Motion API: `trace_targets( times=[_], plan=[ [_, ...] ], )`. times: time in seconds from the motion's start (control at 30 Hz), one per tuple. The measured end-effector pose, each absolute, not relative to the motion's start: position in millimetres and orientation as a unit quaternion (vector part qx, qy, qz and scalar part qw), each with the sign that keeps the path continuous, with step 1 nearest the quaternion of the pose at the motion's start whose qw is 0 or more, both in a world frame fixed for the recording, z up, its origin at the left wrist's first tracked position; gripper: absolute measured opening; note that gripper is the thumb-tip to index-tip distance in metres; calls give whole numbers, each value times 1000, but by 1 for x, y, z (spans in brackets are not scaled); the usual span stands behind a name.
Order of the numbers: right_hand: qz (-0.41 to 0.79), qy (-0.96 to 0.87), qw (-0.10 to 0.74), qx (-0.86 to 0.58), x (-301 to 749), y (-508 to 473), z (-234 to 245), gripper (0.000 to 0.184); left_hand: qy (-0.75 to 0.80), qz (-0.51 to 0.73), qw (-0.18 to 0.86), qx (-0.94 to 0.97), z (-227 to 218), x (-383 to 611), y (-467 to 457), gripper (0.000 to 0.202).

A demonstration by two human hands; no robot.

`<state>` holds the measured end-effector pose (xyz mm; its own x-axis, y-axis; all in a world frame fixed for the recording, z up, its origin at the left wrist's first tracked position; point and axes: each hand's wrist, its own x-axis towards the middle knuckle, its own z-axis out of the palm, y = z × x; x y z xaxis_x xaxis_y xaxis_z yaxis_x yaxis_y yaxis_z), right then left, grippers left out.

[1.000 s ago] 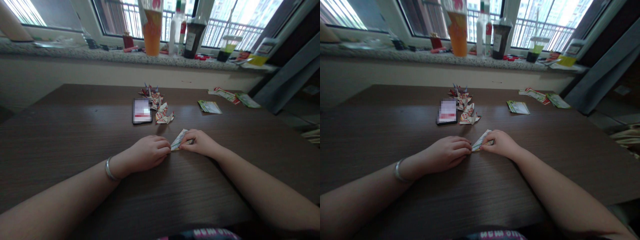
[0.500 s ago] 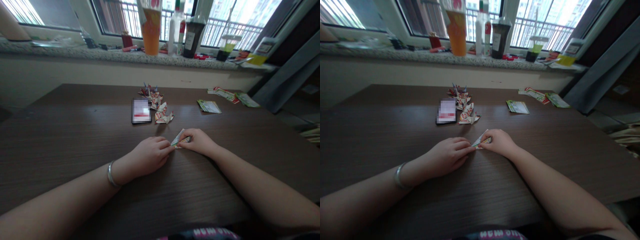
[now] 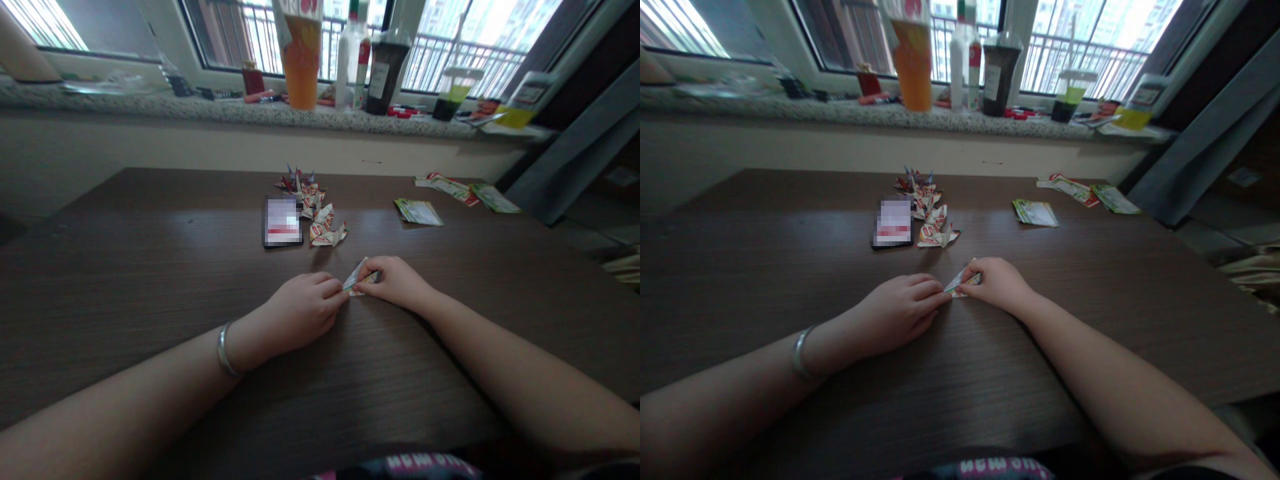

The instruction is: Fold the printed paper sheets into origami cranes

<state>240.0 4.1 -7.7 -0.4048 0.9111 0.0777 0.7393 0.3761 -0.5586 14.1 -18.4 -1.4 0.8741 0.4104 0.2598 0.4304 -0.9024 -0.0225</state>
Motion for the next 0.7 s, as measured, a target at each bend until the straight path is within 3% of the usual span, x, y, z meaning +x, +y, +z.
trace_targets(
  times=[0.7],
  plan=[
    [214, -808, 183, -518, 239, 3, -8, 10, -197, -73, 42, -977, -1, 15, -13, 21]
  ],
)
